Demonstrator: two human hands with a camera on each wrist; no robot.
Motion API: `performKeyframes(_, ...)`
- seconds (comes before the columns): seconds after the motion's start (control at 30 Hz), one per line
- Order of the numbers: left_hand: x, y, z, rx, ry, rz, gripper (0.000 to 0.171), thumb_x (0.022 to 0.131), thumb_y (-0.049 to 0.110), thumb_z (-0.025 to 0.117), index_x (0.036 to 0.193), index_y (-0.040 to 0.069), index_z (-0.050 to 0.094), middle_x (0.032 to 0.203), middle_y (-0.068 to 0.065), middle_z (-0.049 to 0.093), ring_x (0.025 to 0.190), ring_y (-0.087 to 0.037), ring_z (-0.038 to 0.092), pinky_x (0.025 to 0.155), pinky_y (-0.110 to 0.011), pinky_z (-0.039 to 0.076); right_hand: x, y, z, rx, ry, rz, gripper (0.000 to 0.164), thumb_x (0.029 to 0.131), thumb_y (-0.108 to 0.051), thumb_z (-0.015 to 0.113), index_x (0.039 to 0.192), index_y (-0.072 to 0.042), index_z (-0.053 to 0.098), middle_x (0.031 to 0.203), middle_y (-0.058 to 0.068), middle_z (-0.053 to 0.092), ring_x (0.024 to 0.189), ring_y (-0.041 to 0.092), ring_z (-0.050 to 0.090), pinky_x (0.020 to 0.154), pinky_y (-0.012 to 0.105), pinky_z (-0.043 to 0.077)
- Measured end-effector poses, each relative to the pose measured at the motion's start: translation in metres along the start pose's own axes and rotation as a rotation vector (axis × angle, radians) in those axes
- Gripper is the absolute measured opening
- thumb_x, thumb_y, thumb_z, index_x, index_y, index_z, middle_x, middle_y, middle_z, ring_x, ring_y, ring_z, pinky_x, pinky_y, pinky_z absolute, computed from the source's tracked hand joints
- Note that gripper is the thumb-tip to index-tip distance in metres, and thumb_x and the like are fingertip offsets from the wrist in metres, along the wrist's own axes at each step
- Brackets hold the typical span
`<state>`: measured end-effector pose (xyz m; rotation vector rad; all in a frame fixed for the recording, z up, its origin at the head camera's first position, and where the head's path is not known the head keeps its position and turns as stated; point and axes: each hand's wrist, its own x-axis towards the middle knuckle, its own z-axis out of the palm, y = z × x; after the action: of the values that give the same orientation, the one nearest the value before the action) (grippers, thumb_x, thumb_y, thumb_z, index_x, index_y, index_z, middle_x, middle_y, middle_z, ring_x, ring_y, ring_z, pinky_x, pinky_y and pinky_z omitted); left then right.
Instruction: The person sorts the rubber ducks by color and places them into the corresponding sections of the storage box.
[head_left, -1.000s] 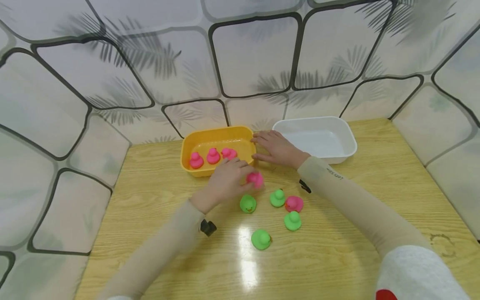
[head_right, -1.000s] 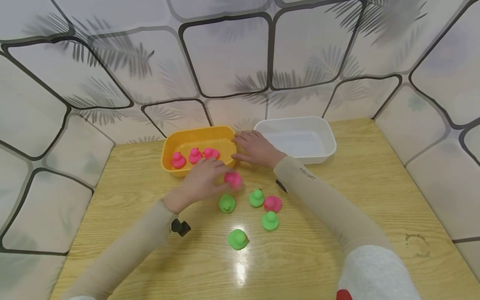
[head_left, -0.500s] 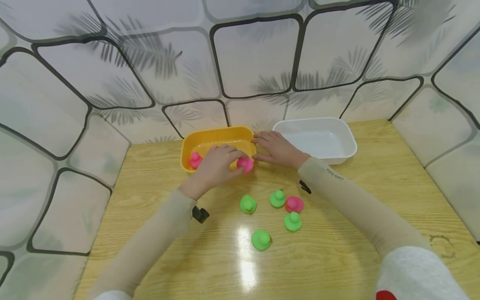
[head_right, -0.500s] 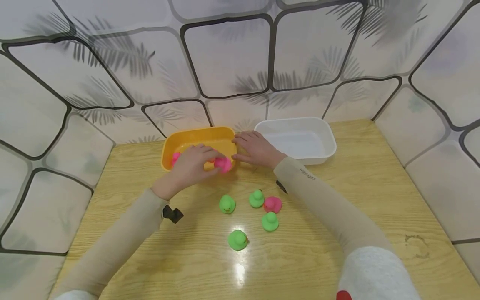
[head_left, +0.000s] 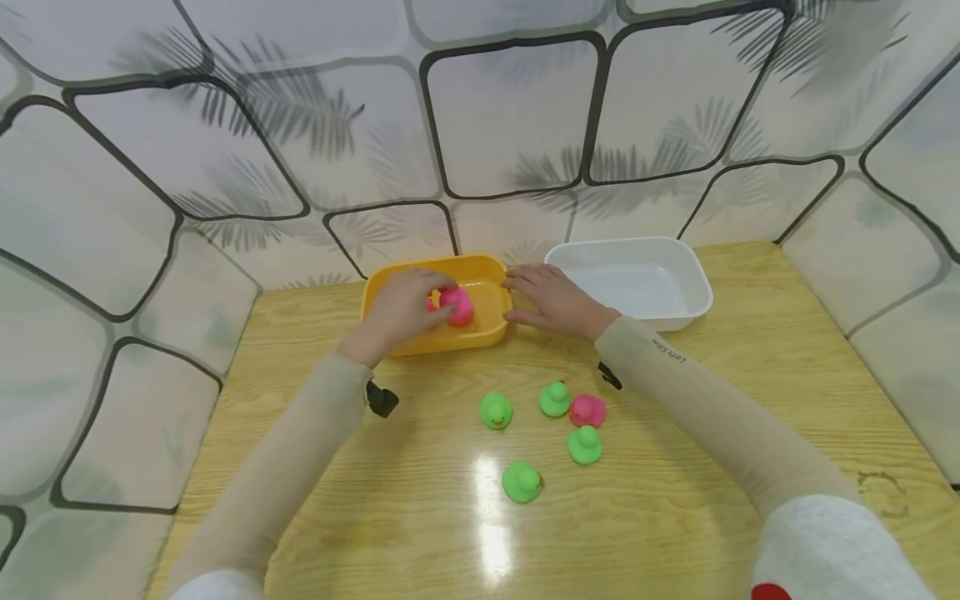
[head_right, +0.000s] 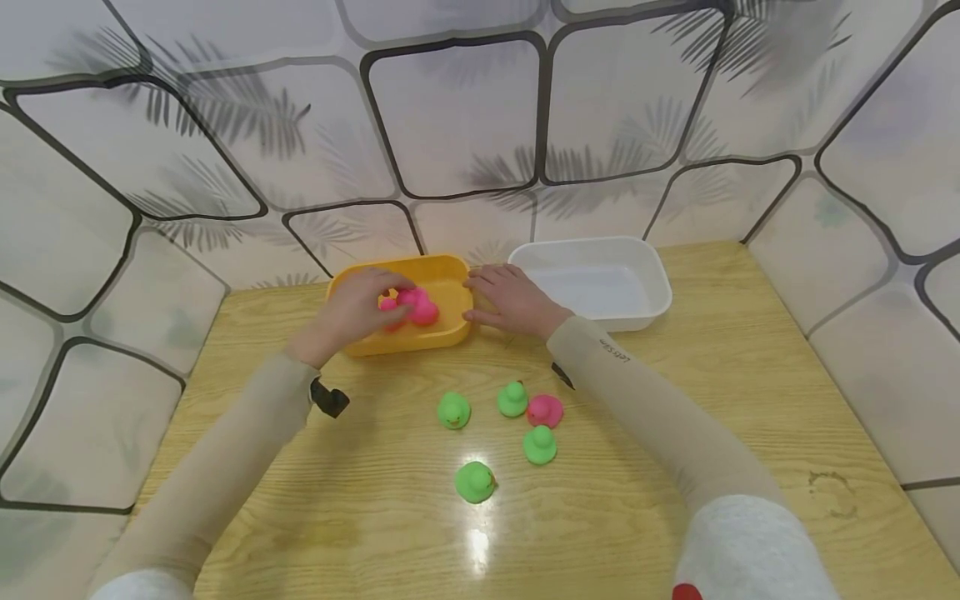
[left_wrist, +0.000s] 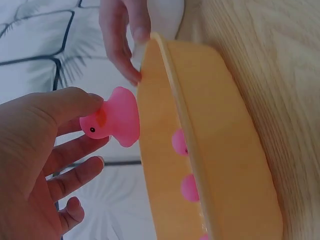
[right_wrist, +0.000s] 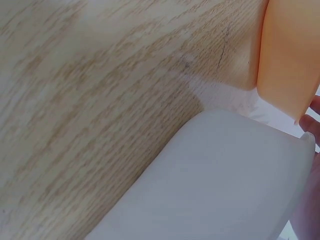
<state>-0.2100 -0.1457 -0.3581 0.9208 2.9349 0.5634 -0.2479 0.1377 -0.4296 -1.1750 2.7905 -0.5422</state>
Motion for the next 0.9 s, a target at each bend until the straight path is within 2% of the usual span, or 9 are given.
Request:
performKeyframes(0.33, -0.002, -0.039, 0.001, -0.003, 0.016, -0.113, 0.032, 0.096, 0.024, 0.072, 0.12, 0.003, 0.074, 0.112, -0.014, 0.075, 0.102, -0.038, 0.063, 0.093, -0.056, 0.047, 0.0, -0.001, 0.001, 0.003, -0.002, 0.005, 0.061, 0.103, -0.043, 0.064, 0.147, -0.002, 0.053, 0.156, 0.018, 0.046, 0.145, 0.038, 0.04, 0.123, 0.055, 0.022)
performKeyframes(0.47, -0.001, -0.052, 0.001, 0.011, 0.02, -0.162, 0.032, 0.097, 0.023, 0.071, 0.122, 0.002, 0.073, 0.113, -0.016, 0.074, 0.106, -0.039, 0.063, 0.096, -0.056, 0.048, 0.0, -0.001, 0.001, 0.001, -0.001, 0.01, 0.061, 0.103, -0.043, 0.064, 0.148, -0.003, 0.053, 0.157, 0.018, 0.045, 0.146, 0.038, 0.039, 0.124, 0.054, 0.021)
performKeyframes(0.73, 0.004, -0.066, 0.004, 0.03, -0.029, -0.288, 0.037, 0.1, 0.027, 0.07, 0.127, 0.002, 0.07, 0.119, -0.016, 0.072, 0.113, -0.041, 0.062, 0.103, -0.056, 0.046, -0.001, 0.001, 0.001, -0.003, 0.005, 0.012, 0.061, 0.103, -0.043, 0.063, 0.147, -0.002, 0.053, 0.158, 0.018, 0.045, 0.146, 0.038, 0.039, 0.124, 0.055, 0.021)
performKeyframes(0.9, 0.007, -0.072, 0.009, 0.032, -0.048, -0.332, 0.036, 0.101, 0.028, 0.07, 0.127, 0.002, 0.069, 0.119, -0.016, 0.072, 0.113, -0.041, 0.062, 0.104, -0.056, 0.046, -0.001, 0.001, 0.003, -0.005, 0.009, 0.001, 0.06, 0.103, -0.042, 0.064, 0.147, -0.002, 0.053, 0.157, 0.019, 0.046, 0.145, 0.038, 0.04, 0.123, 0.054, 0.022)
